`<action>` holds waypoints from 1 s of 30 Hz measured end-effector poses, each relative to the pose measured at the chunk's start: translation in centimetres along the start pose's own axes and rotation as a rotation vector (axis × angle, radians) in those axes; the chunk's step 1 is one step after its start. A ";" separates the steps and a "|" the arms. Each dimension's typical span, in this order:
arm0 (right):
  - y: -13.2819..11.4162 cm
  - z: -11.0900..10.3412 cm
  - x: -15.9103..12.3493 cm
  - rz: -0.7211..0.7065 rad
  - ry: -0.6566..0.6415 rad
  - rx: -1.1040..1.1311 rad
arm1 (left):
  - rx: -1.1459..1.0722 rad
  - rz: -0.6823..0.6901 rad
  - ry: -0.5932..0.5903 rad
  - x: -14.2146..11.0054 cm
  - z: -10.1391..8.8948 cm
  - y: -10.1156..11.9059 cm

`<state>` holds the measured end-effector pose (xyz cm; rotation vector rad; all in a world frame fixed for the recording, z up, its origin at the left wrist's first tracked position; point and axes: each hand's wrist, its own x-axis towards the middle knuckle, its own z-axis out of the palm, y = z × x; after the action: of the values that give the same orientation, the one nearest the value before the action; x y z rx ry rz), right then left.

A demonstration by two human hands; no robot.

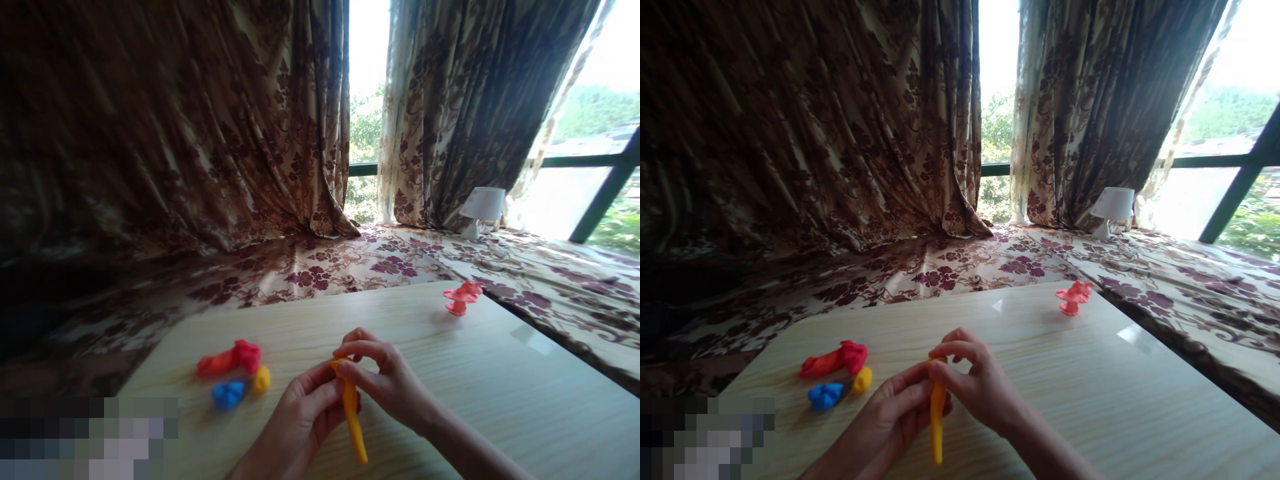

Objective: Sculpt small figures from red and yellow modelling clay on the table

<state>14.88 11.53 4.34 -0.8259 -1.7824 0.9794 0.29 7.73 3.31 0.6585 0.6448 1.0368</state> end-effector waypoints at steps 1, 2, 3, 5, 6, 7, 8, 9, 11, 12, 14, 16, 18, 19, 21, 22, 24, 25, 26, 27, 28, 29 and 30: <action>0.0 0.1 0.0 -0.008 0.001 -0.001 | 0.005 0.006 -0.001 0.0 0.0 0.0; 0.0 0.2 -0.1 -0.013 0.006 -0.004 | 0.009 0.010 0.000 0.0 0.1 0.0; 0.0 0.2 0.0 -0.013 0.012 -0.008 | 0.011 0.011 0.003 0.0 0.1 0.0; -0.1 0.1 0.0 0.014 0.013 -0.011 | 0.006 0.009 0.018 0.0 0.1 0.0; -0.1 0.0 0.1 0.035 0.007 -0.011 | -0.004 0.008 0.030 0.0 0.1 0.0; -0.2 -0.2 0.1 0.054 -0.002 -0.012 | -0.017 0.008 0.044 0.1 0.1 0.0; -0.2 -0.4 0.2 0.066 -0.007 -0.015 | -0.031 0.008 0.058 0.1 0.0 0.0; -0.2 -0.5 0.2 0.067 -0.010 -0.020 | -0.044 0.010 0.072 0.1 0.0 0.1; -0.1 -0.7 0.2 0.044 -0.013 -0.037 | -0.060 0.017 0.081 0.1 -0.1 0.1; -0.1 -0.7 0.1 0.032 -0.015 -0.045 | -0.062 0.020 0.073 0.1 -0.1 0.2; 0.0 -0.7 0.1 0.014 -0.020 -0.059 | -0.062 0.024 0.052 0.1 -0.1 0.2; 0.2 -0.6 0.0 0.003 -0.035 -0.063 | -0.068 0.028 0.039 0.1 -0.1 0.2; 0.3 -0.5 0.0 -0.012 -0.046 -0.056 | -0.077 0.030 0.041 0.1 -0.1 0.2; 0.3 -0.5 0.0 -0.019 -0.046 -0.051 | -0.079 0.029 0.040 0.1 -0.1 0.2; 0.5 -0.4 -0.1 -0.031 -0.026 -0.043 | -0.072 0.023 0.039 0.1 -0.1 0.2; 0.6 -0.3 -0.1 -0.039 -0.010 -0.043 | -0.065 0.020 0.040 0.1 -0.2 0.1; 0.8 -0.1 -0.1 -0.058 0.028 -0.052 | -0.050 0.011 0.047 0.1 -0.3 0.1; 0.8 0.0 -0.1 -0.068 0.047 -0.059 | -0.046 0.006 0.054 0.1 -0.3 0.0; 0.9 0.1 0.0 -0.078 0.063 -0.066 | -0.044 0.002 0.060 0.1 -0.3 0.0; 0.9 0.1 0.0 -0.082 0.072 -0.071 | -0.045 -0.002 0.065 0.1 -0.3 0.0; 0.8 0.0 0.0 -0.079 0.072 -0.075 | -0.046 -0.003 0.070 0.1 -0.3 0.0; 0.7 0.0 0.1 -0.066 0.066 -0.076 | -0.049 -0.004 0.074 0.1 -0.3 0.0; 0.6 -0.2 0.1 -0.048 0.058 -0.074 | -0.053 -0.006 0.080 0.1 -0.3 0.0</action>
<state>15.07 11.93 3.94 -0.8452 -1.7891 0.8540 0.17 7.90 3.10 0.5708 0.6862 1.0752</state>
